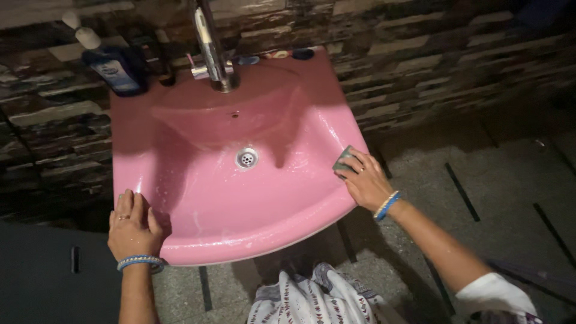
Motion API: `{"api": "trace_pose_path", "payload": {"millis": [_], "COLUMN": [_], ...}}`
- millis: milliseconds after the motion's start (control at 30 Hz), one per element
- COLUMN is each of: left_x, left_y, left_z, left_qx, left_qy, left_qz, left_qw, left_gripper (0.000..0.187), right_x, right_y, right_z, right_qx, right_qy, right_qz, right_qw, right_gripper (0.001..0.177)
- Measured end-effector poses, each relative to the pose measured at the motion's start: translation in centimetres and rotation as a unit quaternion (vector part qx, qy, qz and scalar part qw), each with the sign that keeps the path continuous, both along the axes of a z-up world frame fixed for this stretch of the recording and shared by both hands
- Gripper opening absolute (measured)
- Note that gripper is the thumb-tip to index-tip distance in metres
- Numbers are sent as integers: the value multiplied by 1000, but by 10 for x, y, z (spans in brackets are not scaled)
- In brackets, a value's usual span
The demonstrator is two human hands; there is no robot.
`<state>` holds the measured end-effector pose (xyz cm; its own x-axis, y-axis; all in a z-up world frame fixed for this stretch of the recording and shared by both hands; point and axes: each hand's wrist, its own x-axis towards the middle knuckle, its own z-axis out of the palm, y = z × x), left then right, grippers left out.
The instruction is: The person cleans a pink sink using a green sponge by scrubbing the basin walls and bottom while using soap and water.
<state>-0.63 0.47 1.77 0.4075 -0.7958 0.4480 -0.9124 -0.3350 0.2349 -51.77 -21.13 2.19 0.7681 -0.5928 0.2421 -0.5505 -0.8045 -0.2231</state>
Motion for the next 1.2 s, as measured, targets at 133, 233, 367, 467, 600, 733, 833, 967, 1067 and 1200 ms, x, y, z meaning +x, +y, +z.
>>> {"api": "trace_pose_path", "payload": {"millis": [133,233,367,467,600,733,833,967,1067,1200], "left_x": [1,2,3,2,6,7,6,4,4,4], "left_y": [-1,-2,-3,-4,-4,-3,-4,-3,-4,-4], "left_z": [-1,-1,1,2,-1,-6,-3,2,2,1], "left_qx": [7,15,14,14,10,10,0,11,10,8], "left_qy": [2,0,8,15,14,8,14,26,21,20], "left_qz": [6,3,10,19,10,14,7,16,17,24], "left_qw": [1000,1000,1000,1000,1000,1000,1000,999,1000,999], "left_gripper": [42,41,44,45,46,48,50,48,48,48], "right_x": [39,58,78,99,123,116,92,83,101,131], "right_y": [-15,-39,-58,-84,-106,-87,-51,-49,-73,-108], "right_z": [-7,8,32,40,12,13,39,59,60,44], "right_qx": [-2,13,60,95,36,-132,-32,103,128,91], "right_qy": [37,67,28,105,189,261,312,192,166,164], "right_qz": [-177,-259,-314,-330,-234,-102,-134,-289,-349,-341], "right_qw": [983,963,947,933,953,951,940,932,913,921], "right_gripper": [56,78,108,103,85,74,84,109,127,120]}}
